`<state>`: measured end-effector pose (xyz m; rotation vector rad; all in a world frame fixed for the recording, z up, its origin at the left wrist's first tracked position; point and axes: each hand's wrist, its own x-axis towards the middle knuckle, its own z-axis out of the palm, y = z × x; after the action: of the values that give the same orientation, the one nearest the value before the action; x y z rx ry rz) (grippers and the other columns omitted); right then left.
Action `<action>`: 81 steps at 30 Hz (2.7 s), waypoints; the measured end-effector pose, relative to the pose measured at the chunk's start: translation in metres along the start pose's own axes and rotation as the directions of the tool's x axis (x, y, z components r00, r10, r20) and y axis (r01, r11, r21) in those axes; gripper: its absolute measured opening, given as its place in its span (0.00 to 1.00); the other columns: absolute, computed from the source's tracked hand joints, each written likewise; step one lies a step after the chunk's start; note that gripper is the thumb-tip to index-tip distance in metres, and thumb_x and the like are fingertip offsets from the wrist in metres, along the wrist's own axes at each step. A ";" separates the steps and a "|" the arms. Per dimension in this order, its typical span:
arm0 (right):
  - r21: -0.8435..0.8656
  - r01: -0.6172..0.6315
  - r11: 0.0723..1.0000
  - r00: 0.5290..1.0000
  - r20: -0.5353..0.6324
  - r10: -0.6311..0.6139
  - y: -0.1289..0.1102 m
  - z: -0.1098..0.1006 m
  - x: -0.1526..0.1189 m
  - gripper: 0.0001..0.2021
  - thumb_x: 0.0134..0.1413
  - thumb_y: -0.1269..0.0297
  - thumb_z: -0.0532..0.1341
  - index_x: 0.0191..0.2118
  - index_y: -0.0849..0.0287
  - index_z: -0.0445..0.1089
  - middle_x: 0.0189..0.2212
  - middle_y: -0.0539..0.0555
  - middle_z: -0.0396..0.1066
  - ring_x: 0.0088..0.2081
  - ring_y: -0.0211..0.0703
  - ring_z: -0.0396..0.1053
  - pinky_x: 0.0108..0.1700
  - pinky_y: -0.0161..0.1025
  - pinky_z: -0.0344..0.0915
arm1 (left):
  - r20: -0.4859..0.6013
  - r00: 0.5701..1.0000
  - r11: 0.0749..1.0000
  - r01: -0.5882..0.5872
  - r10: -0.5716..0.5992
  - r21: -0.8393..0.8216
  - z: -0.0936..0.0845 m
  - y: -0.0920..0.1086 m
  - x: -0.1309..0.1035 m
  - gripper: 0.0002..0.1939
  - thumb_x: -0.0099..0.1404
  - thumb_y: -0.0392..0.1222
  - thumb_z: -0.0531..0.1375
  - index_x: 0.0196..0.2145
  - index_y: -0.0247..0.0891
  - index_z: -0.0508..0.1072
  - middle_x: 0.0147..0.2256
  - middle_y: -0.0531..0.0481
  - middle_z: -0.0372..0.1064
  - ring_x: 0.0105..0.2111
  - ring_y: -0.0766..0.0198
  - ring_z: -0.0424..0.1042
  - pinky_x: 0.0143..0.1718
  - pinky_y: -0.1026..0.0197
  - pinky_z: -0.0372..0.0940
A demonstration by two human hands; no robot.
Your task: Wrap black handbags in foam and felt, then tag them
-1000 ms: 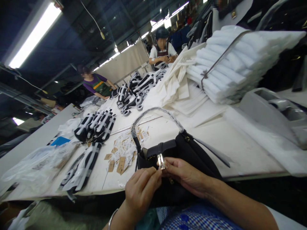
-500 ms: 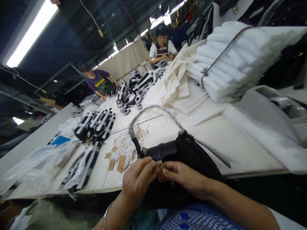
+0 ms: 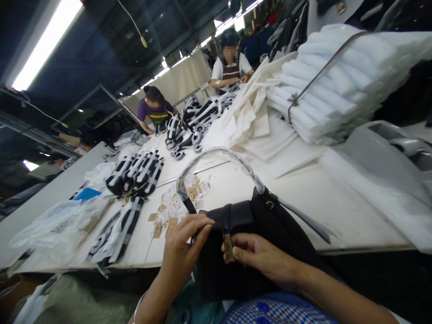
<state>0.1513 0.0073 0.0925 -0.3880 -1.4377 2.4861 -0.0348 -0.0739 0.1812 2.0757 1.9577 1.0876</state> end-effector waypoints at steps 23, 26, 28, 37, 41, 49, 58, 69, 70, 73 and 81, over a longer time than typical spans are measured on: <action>0.253 0.011 0.967 0.998 -0.065 0.005 -0.019 0.011 0.010 0.11 0.63 0.57 0.61 0.42 0.60 0.73 0.36 0.52 0.67 0.38 0.38 0.63 0.45 0.36 0.61 | -0.116 0.948 0.906 -0.239 0.295 0.349 0.029 0.011 -0.039 0.10 0.63 0.31 0.64 0.42 0.38 0.75 0.34 0.51 0.77 0.34 0.63 0.74 0.40 0.59 0.67; 0.257 0.010 0.966 0.998 -0.058 0.005 -0.017 0.010 0.010 0.10 0.63 0.58 0.61 0.41 0.61 0.72 0.35 0.51 0.67 0.37 0.37 0.63 0.43 0.34 0.61 | -0.121 0.947 0.900 -0.234 0.296 0.367 0.032 0.014 -0.040 0.08 0.63 0.31 0.64 0.40 0.38 0.75 0.33 0.51 0.76 0.33 0.62 0.74 0.39 0.59 0.67; 0.261 0.006 0.965 0.998 -0.057 0.009 -0.016 0.009 0.011 0.10 0.62 0.58 0.62 0.40 0.61 0.72 0.34 0.50 0.67 0.36 0.36 0.62 0.41 0.33 0.60 | -0.138 0.949 0.906 -0.216 0.283 0.365 0.034 0.015 -0.039 0.06 0.62 0.30 0.63 0.37 0.38 0.74 0.31 0.51 0.76 0.32 0.62 0.74 0.39 0.59 0.67; 0.278 -0.011 0.961 0.999 -0.041 0.023 -0.021 0.010 0.012 0.14 0.57 0.55 0.66 0.39 0.62 0.72 0.35 0.51 0.67 0.37 0.37 0.63 0.41 0.33 0.61 | -0.191 0.970 0.967 -0.104 0.150 0.231 0.037 0.016 -0.028 0.05 0.63 0.31 0.61 0.33 0.39 0.72 0.31 0.51 0.74 0.32 0.64 0.71 0.36 0.61 0.67; 0.259 -0.004 0.966 1.000 -0.009 0.006 -0.021 0.012 0.011 0.15 0.58 0.54 0.65 0.42 0.62 0.73 0.37 0.53 0.69 0.39 0.38 0.65 0.45 0.35 0.61 | -0.200 0.976 0.976 -0.046 0.089 0.211 0.033 0.016 -0.024 0.05 0.64 0.32 0.60 0.31 0.40 0.72 0.31 0.51 0.73 0.33 0.63 0.71 0.36 0.61 0.66; 0.219 -0.017 0.975 0.998 -0.051 0.029 -0.019 0.011 0.009 0.17 0.57 0.52 0.65 0.45 0.60 0.75 0.38 0.53 0.71 0.39 0.41 0.65 0.43 0.36 0.61 | -0.122 0.992 1.000 0.026 -0.025 0.010 0.030 0.022 -0.029 0.08 0.62 0.40 0.65 0.40 0.41 0.73 0.35 0.51 0.76 0.36 0.62 0.75 0.38 0.62 0.70; 0.303 0.043 0.952 0.998 -0.058 -0.026 -0.011 0.015 0.015 0.17 0.63 0.52 0.60 0.45 0.60 0.75 0.37 0.54 0.72 0.39 0.40 0.67 0.47 0.37 0.63 | -0.231 0.971 0.988 -0.029 0.065 0.153 0.037 0.017 -0.032 0.09 0.63 0.31 0.62 0.41 0.40 0.75 0.36 0.50 0.77 0.36 0.64 0.76 0.40 0.63 0.72; 0.383 0.039 0.923 0.986 -0.162 0.026 -0.007 0.023 0.022 0.15 0.57 0.51 0.65 0.36 0.60 0.75 0.33 0.50 0.71 0.36 0.37 0.66 0.43 0.34 0.63 | -0.205 0.972 0.993 0.119 -0.116 0.005 0.039 0.018 -0.041 0.08 0.62 0.31 0.63 0.38 0.41 0.75 0.34 0.52 0.76 0.33 0.66 0.76 0.37 0.65 0.72; 0.364 0.047 0.930 0.984 -0.178 0.021 -0.007 0.024 0.022 0.15 0.56 0.51 0.66 0.35 0.59 0.74 0.32 0.50 0.71 0.36 0.37 0.66 0.43 0.34 0.63 | -0.201 0.972 0.992 0.124 -0.122 -0.002 0.038 0.018 -0.042 0.08 0.62 0.31 0.63 0.38 0.41 0.75 0.34 0.52 0.77 0.33 0.65 0.76 0.37 0.65 0.72; 0.310 0.066 0.948 0.977 -0.215 0.002 -0.005 0.027 0.022 0.15 0.54 0.50 0.67 0.35 0.59 0.74 0.33 0.49 0.71 0.37 0.39 0.67 0.44 0.35 0.63 | -0.202 0.969 0.989 0.145 -0.143 -0.006 0.036 0.020 -0.046 0.08 0.61 0.32 0.64 0.38 0.40 0.76 0.34 0.51 0.77 0.33 0.65 0.76 0.36 0.65 0.72; 0.125 0.053 0.991 0.945 -0.327 -0.009 0.012 0.032 0.022 0.19 0.52 0.47 0.68 0.41 0.59 0.75 0.38 0.54 0.75 0.45 0.48 0.68 0.48 0.40 0.65 | -0.216 0.937 0.961 0.278 -0.273 -0.010 0.033 0.028 -0.064 0.10 0.61 0.30 0.64 0.39 0.42 0.78 0.36 0.51 0.77 0.35 0.65 0.76 0.35 0.66 0.72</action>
<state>0.1189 -0.0171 0.0947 -0.7054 -1.1320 2.3375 0.0117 -0.1233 0.1438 1.6809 2.2815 1.2773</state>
